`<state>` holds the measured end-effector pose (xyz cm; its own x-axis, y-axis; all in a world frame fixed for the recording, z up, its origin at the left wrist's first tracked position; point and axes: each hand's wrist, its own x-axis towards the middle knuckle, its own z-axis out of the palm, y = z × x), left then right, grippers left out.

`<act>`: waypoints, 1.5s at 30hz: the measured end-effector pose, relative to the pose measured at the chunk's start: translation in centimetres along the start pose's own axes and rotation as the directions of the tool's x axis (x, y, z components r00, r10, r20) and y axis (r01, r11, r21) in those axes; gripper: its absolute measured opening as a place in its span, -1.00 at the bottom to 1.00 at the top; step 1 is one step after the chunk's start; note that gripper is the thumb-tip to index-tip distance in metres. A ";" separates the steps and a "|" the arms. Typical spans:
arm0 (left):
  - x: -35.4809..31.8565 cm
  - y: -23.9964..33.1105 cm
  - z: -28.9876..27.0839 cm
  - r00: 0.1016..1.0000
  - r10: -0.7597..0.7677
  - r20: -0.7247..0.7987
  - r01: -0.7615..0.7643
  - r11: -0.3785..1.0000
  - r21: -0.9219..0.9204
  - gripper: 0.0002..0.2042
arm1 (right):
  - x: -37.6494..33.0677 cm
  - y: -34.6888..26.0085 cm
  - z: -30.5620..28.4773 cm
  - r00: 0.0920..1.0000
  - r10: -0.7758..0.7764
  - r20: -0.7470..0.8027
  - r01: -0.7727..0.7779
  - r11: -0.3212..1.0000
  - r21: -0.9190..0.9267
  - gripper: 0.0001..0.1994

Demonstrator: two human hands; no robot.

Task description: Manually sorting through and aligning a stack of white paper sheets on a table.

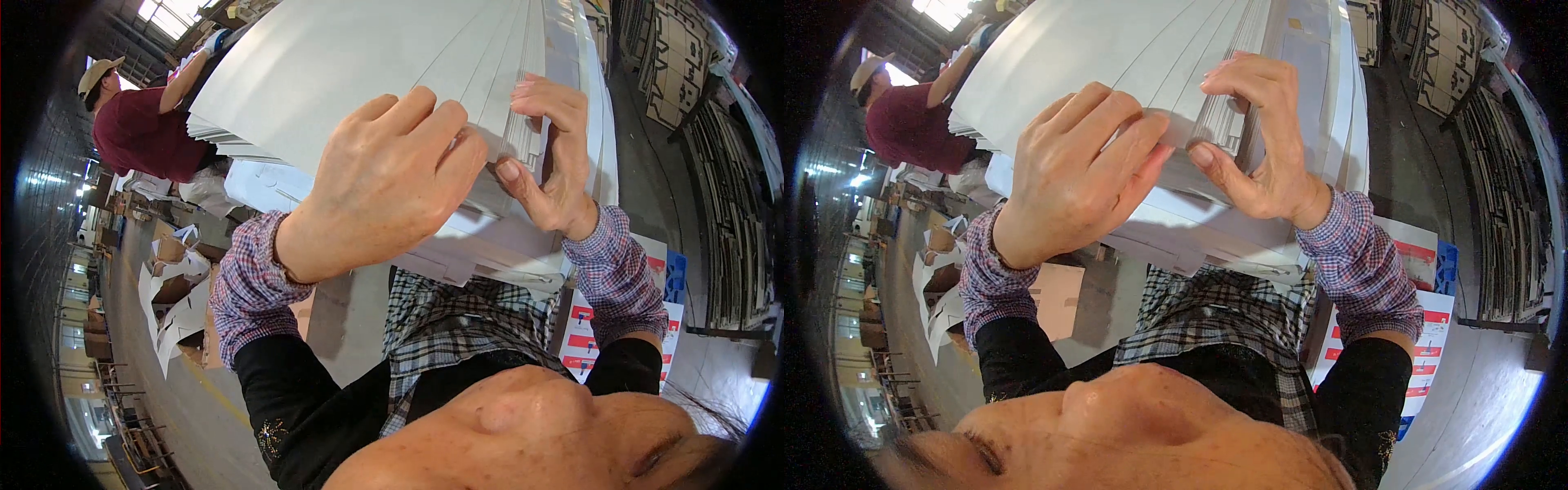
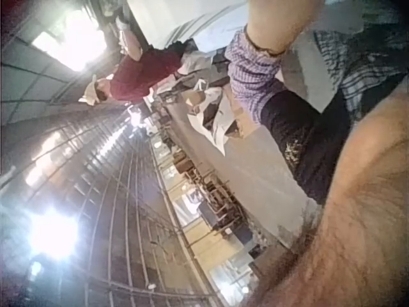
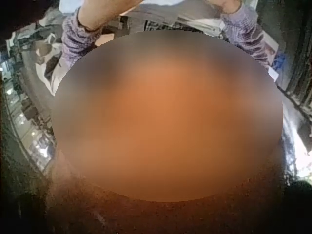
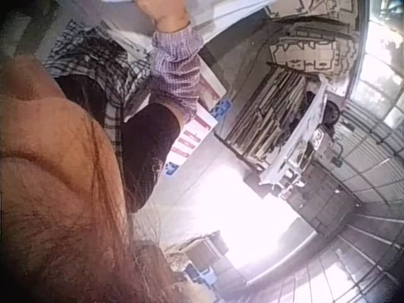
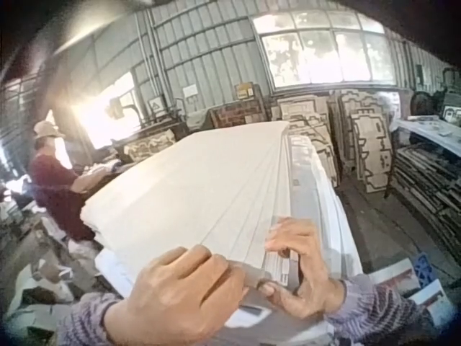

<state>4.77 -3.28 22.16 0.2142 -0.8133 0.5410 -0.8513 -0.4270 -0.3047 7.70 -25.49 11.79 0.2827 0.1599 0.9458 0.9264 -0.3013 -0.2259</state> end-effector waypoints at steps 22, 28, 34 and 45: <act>-0.1 0.1 1.9 0.996 -0.017 -0.090 0.035 0.979 0.202 -0.83 | 1.1 -0.4 -0.2 0.988 -0.113 0.105 0.133 0.971 -0.201 -0.64; 0.2 0.4 -0.1 0.993 -0.098 0.061 0.094 0.994 0.058 -0.84 | 0.9 -0.6 -0.8 0.991 0.082 0.104 -0.084 0.996 0.017 -0.64; 0.9 1.0 -0.4 0.993 -0.090 0.071 0.089 0.996 0.018 -0.81 | 0.8 -0.7 -0.4 0.994 0.068 0.091 -0.068 0.998 -0.005 -0.62; 1.2 0.7 0.3 0.993 -0.079 -0.082 0.094 0.977 0.194 -0.80 | 0.6 -0.6 -0.1 1.000 -0.006 -0.012 0.005 0.999 -0.049 -0.65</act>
<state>4.53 -4.68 22.40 0.2405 -0.7417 0.6261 -0.7186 -0.5697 -0.3989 7.23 -25.34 12.53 0.2745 0.1503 0.9498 0.9144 -0.3463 -0.2095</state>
